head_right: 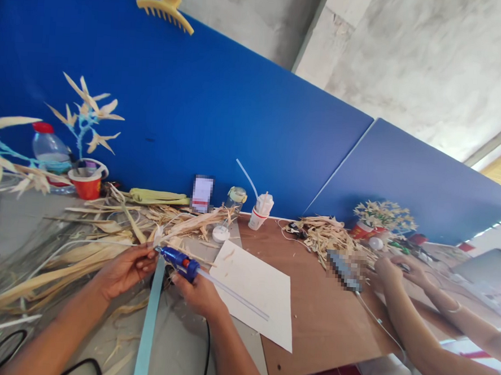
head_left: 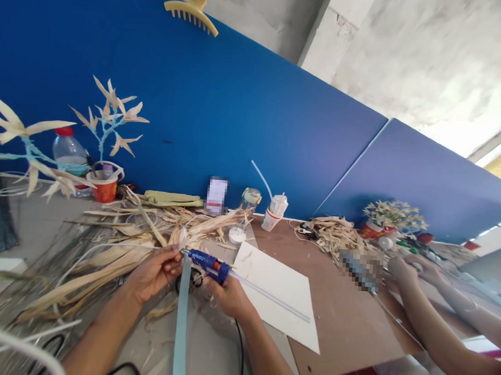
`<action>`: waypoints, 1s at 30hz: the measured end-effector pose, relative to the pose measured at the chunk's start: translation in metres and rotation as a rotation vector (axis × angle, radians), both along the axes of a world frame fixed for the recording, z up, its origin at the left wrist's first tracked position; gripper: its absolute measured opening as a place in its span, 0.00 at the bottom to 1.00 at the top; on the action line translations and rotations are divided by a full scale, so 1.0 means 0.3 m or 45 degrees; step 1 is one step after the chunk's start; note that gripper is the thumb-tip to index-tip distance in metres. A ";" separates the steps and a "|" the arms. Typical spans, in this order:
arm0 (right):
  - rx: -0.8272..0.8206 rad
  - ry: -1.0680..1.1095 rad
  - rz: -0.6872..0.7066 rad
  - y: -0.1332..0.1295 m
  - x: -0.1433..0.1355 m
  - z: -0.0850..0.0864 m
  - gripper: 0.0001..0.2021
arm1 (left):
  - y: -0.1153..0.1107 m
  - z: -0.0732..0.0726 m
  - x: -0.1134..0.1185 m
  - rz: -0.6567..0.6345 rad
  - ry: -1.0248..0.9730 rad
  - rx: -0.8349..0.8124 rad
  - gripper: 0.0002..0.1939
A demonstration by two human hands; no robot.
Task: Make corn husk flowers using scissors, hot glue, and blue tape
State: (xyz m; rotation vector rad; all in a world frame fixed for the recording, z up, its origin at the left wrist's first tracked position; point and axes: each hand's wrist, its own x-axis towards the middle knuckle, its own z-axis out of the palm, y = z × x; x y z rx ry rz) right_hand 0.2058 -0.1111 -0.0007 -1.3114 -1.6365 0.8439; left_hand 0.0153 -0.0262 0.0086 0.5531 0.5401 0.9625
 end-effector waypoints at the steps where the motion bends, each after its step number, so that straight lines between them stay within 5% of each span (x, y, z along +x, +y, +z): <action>1: 0.010 -0.010 0.001 0.000 0.000 0.000 0.14 | 0.000 0.000 0.000 0.002 -0.003 -0.001 0.06; 20: -0.016 0.235 -0.022 0.002 0.002 0.032 0.13 | -0.004 -0.002 -0.010 -0.090 -0.101 0.004 0.06; 30: -0.061 0.198 -0.012 -0.004 0.013 -0.001 0.14 | 0.003 -0.003 -0.009 -0.021 -0.073 -0.013 0.05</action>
